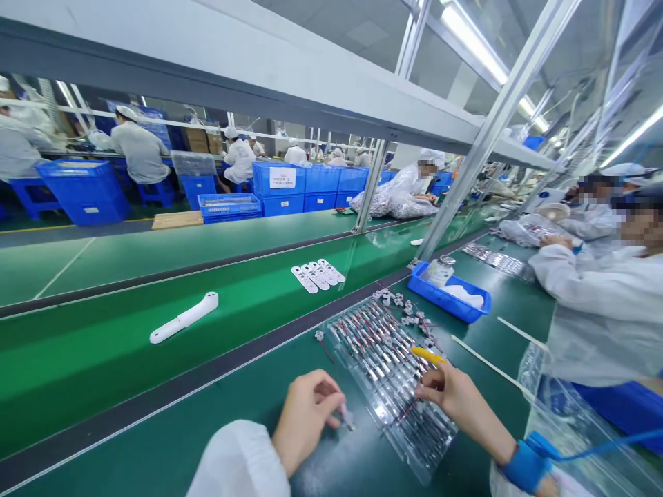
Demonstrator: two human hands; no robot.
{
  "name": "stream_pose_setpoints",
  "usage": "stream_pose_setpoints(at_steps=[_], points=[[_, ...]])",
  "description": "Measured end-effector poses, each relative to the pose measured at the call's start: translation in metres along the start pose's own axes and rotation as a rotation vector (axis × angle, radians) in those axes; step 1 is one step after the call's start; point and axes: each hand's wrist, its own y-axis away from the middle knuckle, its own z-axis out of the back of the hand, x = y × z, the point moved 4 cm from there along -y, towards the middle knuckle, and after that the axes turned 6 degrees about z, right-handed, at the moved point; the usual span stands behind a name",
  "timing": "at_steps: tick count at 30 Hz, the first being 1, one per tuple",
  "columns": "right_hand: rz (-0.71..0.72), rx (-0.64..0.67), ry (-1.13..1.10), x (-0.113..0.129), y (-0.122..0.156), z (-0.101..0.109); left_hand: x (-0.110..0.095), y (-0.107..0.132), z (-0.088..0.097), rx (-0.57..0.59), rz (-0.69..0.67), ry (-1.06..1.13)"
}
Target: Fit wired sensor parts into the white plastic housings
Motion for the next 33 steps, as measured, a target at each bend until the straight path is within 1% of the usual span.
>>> stream_pose_setpoints(at_steps=[3,5,7,9,12,16,19,22,25,29,31,33], points=[[0.008,0.127,-0.049,-0.006,0.004,0.004,-0.002,-0.009,-0.053,0.087,0.042,0.114],[0.016,0.202,-0.075,-0.007,0.009,0.004,0.003,-0.012,-0.081,0.122,0.067,0.149],[0.022,0.243,-0.083,-0.006,0.013,0.002,0.011,-0.014,-0.099,0.148,0.084,0.135],[0.029,0.258,-0.079,-0.005,0.015,-0.001,0.02,-0.016,-0.108,0.165,0.082,0.072],[0.047,0.257,-0.055,-0.004,0.014,-0.008,0.023,-0.017,-0.105,0.151,0.012,-0.095],[0.081,0.233,0.008,-0.001,0.01,-0.015,0.012,-0.016,-0.093,0.088,-0.134,-0.351],[0.119,0.221,0.044,0.005,0.01,-0.017,0.007,-0.016,-0.089,0.065,-0.18,-0.48],[0.161,0.222,0.068,0.012,0.011,-0.015,0.005,-0.018,-0.089,0.049,-0.208,-0.562],[0.197,0.185,0.102,0.017,0.01,-0.008,0.005,-0.022,-0.09,0.04,-0.235,-0.61],[0.265,0.149,0.137,0.023,-0.001,0.012,0.004,-0.023,-0.09,0.044,-0.269,-0.622],[0.314,0.141,0.155,0.033,-0.009,0.026,0.002,-0.023,-0.086,0.051,-0.288,-0.611],[0.366,0.131,0.179,0.05,-0.018,0.039,-0.001,-0.023,-0.075,0.046,-0.303,-0.589]])
